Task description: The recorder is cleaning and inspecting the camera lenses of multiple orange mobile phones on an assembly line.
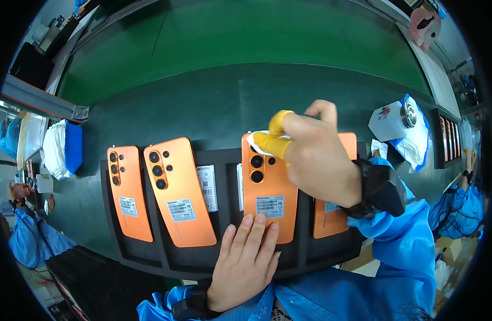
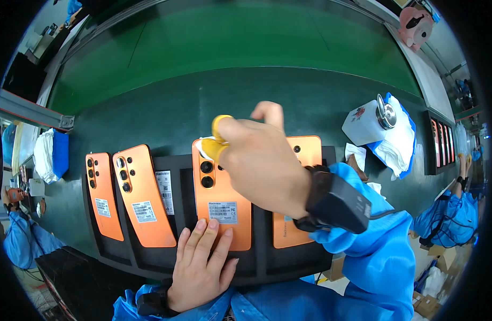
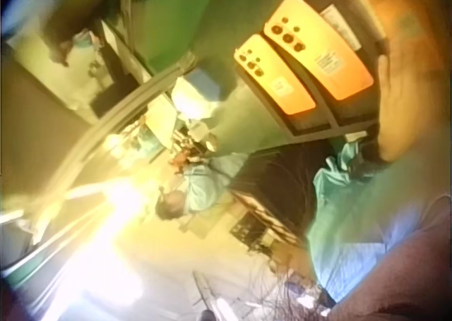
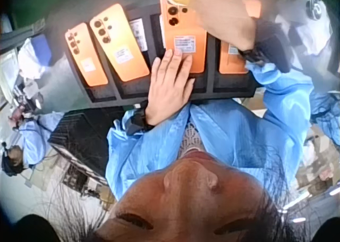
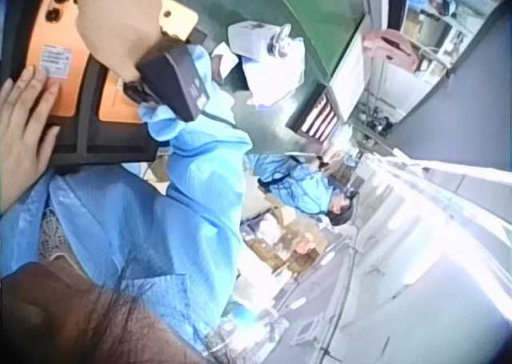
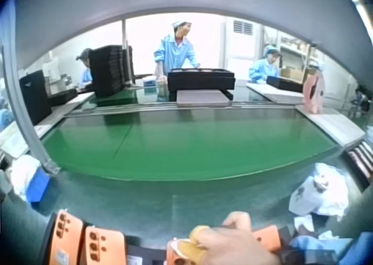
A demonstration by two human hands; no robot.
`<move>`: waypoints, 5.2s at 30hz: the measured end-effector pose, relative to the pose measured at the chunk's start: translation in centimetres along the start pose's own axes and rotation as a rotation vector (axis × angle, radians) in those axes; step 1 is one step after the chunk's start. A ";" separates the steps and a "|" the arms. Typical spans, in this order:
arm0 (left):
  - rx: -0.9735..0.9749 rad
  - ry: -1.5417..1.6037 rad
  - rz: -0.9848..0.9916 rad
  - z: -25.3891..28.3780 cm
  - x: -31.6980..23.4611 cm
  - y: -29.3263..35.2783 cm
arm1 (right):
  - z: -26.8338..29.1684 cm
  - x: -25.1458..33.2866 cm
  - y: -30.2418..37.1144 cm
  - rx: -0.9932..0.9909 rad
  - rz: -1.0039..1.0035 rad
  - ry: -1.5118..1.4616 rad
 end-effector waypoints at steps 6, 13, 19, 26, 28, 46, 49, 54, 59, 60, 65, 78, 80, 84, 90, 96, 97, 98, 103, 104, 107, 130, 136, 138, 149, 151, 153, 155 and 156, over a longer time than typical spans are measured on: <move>0.007 -0.017 0.000 0.3 -0.3 -0.2 | -0.3 1.0 -1.7 -0.021 0.082 -0.042; -0.003 -0.018 0.007 0.1 -0.2 -0.1 | 2.3 -2.2 -1.0 -0.143 -0.070 0.091; 0.010 -0.017 0.007 0.2 -0.1 -0.1 | 1.0 1.1 -0.7 -0.137 0.159 0.172; 0.013 0.003 0.006 0.0 0.0 -0.1 | 1.0 1.3 -1.6 -0.134 0.199 0.171; 0.012 0.012 -0.024 0.1 -0.2 -0.3 | 0.4 3.1 -0.9 -0.089 0.328 0.140; 0.009 0.001 0.008 0.2 -0.2 -0.1 | 2.0 -0.7 -0.4 -0.196 0.046 0.249; 0.002 -0.007 0.000 0.2 -0.1 -0.1 | 0.8 1.5 0.7 -0.104 0.081 0.163; -0.014 -0.015 0.000 0.4 -0.2 -0.3 | 0.0 3.2 2.8 -0.115 0.073 0.109; -0.018 -0.014 -0.004 0.5 -0.4 -0.3 | 0.9 2.6 2.7 -0.138 0.181 0.263; -0.018 -0.015 -0.003 0.5 -0.4 -0.3 | 1.0 2.5 2.5 -0.168 0.250 0.357; -0.009 -0.023 0.002 0.2 -0.6 0.2 | 1.3 -2.6 0.5 -0.066 0.070 0.470; 0.016 0.006 0.000 0.5 -0.5 -0.9 | 0.7 2.2 1.3 -0.049 0.031 0.048; 0.010 -0.005 0.016 0.8 0.0 -0.7 | 0.3 2.2 1.3 0.032 -0.008 -0.009; -0.014 -0.007 -0.003 1.6 0.1 0.2 | 0.5 3.5 1.8 0.058 -0.005 0.006; -0.146 0.050 -0.130 1.0 -1.3 0.9 | 0.5 2.6 5.0 -0.069 -0.161 0.072; -0.250 0.190 -0.074 0.2 -0.6 1.4 | -1.9 2.1 5.0 0.025 -0.255 -0.165; -0.262 0.179 -0.066 0.2 -0.6 1.3 | -1.5 1.9 5.0 -0.087 -0.294 -0.149; -0.240 0.186 -0.075 0.1 -0.6 1.2 | -1.2 1.6 5.2 -0.203 -0.339 -0.136; -0.267 0.196 -0.103 -1.0 -0.3 0.6 | -2.2 1.3 5.3 -0.074 -0.222 -0.083; -0.279 0.185 -0.104 -0.9 -0.2 0.7 | -2.4 0.8 5.5 -0.106 -0.281 -0.149; -0.298 0.185 -0.109 -0.8 -0.1 0.8 | -2.5 0.8 5.5 -0.123 -0.312 -0.172; -0.332 0.218 -0.120 -0.4 -0.3 1.3 | -2.8 1.7 5.6 -0.093 -0.215 -0.015; -0.343 0.220 -0.113 -0.8 -0.3 1.1 | -2.8 1.8 5.6 -0.127 -0.244 -0.051; -0.339 0.214 -0.114 -0.8 -0.3 1.1 | -2.6 2.0 5.6 -0.108 -0.247 -0.022; -0.347 0.194 -0.096 -0.6 -0.3 1.2 | -3.1 1.8 5.9 -0.132 -0.234 -0.013; -0.347 0.190 -0.095 -0.6 -0.3 1.2 | -3.2 1.8 5.9 -0.120 -0.235 -0.015; -0.345 0.194 -0.103 -0.6 -0.3 1.2 | -3.2 1.8 6.0 -0.105 -0.252 -0.021; -0.354 0.213 -0.108 -0.6 -0.3 1.3 | -3.2 1.7 6.0 -0.109 -0.243 -0.008; -0.354 0.212 -0.106 -0.6 -0.3 1.3 | -3.1 1.8 6.0 -0.116 -0.232 0.003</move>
Point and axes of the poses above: each hand's wrist, its own y-axis away from the middle knuckle, its own z-axis out of the back of the hand, x = y × z, the point moved 8 cm from there along -y, towards the middle knuckle, and after that the axes turned 10 degrees about z, right-handed, at the moved point
